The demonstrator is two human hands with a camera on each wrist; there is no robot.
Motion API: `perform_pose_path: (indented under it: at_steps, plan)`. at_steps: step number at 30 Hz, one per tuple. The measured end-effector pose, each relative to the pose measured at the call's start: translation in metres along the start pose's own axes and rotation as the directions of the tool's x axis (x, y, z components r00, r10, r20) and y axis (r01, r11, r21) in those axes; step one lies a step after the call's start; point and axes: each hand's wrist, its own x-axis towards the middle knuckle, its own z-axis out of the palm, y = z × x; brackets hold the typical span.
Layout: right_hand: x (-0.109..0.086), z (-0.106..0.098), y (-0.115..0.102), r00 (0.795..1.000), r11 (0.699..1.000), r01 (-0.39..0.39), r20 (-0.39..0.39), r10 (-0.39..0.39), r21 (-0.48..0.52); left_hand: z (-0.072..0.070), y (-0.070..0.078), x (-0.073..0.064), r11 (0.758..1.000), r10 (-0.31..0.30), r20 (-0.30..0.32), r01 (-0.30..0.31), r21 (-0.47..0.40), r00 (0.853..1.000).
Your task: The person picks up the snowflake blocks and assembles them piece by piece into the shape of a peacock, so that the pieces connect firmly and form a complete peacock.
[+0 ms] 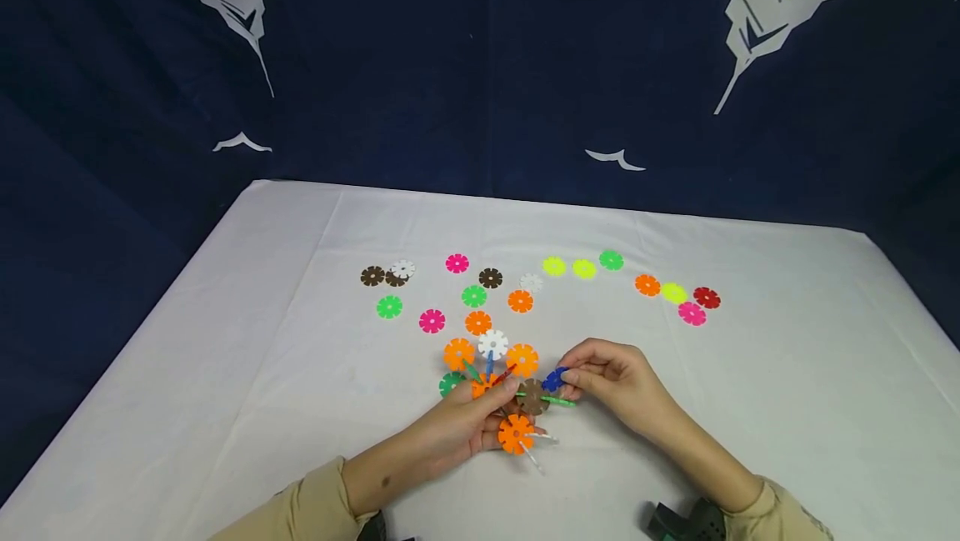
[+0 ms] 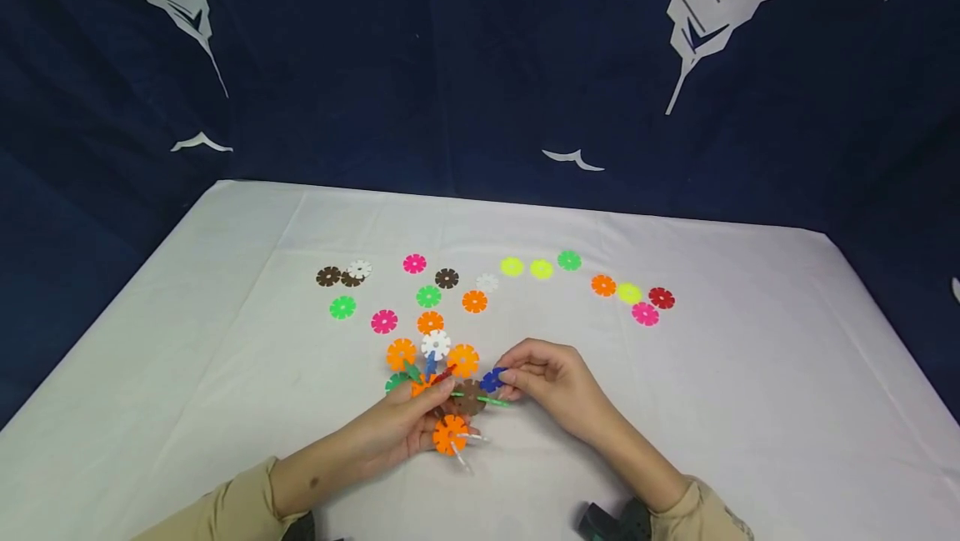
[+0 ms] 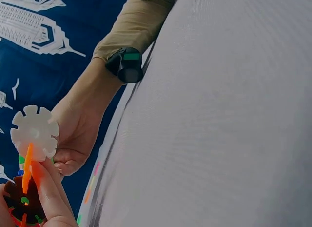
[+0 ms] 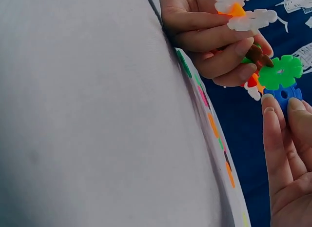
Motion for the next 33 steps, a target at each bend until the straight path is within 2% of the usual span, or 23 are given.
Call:
perform_pose_path:
  at_steps: [4, 8, 12, 16, 20, 25, 27, 29, 31, 32, 33]
  plan:
    - [0.000, 0.000, 0.003, 0.997, 0.997, 0.077, 0.025, -0.078, 0.022, 0.000, 0.001, 0.000, 0.999, -0.013, 0.004, 0.013, -0.030, 1.000]
    - [0.000, 0.001, 0.005, 0.993, 0.993, 0.111, 0.034, -0.113, 0.036, -0.001, 0.002, -0.001, 0.999, -0.017, 0.021, 0.018, -0.048, 1.000]
    - [0.001, 0.003, 0.006, 0.990, 0.991, 0.136, 0.040, -0.136, -0.012, -0.001, 0.003, -0.003, 0.999, -0.007, 0.030, 0.008, -0.037, 1.000]
    - [0.001, 0.006, 0.003, 0.984, 0.981, 0.166, 0.084, -0.158, -0.097, -0.003, 0.004, -0.004, 1.000, -0.004, 0.056, 0.005, -0.015, 0.998]
    - [0.002, 0.009, -0.001, 0.991, 0.979, 0.130, 0.049, -0.124, -0.155, -0.004, 0.004, -0.001, 1.000, 0.019, 0.086, -0.017, -0.025, 0.996]
    - [0.003, 0.007, -0.001, 0.996, 0.987, 0.080, -0.038, -0.086, -0.137, -0.001, 0.003, 0.001, 0.999, 0.037, 0.139, -0.033, -0.028, 0.990]
    - [0.004, 0.004, -0.003, 0.998, 0.990, 0.048, -0.044, -0.054, -0.134, -0.001, 0.003, 0.002, 0.999, 0.035, 0.158, -0.033, -0.012, 0.987]
    - [0.006, -0.005, -0.006, 0.998, 0.983, 0.002, -0.062, -0.014, -0.185, 0.000, 0.002, 0.002, 0.999, 0.034, 0.162, -0.035, 0.001, 0.986]
    - [0.009, -0.023, -0.011, 0.991, 0.960, -0.078, -0.127, 0.045, -0.269, 0.000, 0.002, 0.002, 0.999, 0.041, 0.158, -0.041, -0.003, 0.987]
    - [0.010, -0.036, -0.013, 0.981, 0.939, -0.122, -0.182, 0.066, -0.320, -0.001, 0.001, 0.002, 0.999, 0.049, 0.156, -0.049, -0.005, 0.986]
    - [0.010, -0.051, -0.014, 0.964, 0.905, -0.177, -0.252, 0.081, -0.387, -0.001, 0.001, 0.002, 0.998, 0.057, 0.155, -0.057, -0.007, 0.986]
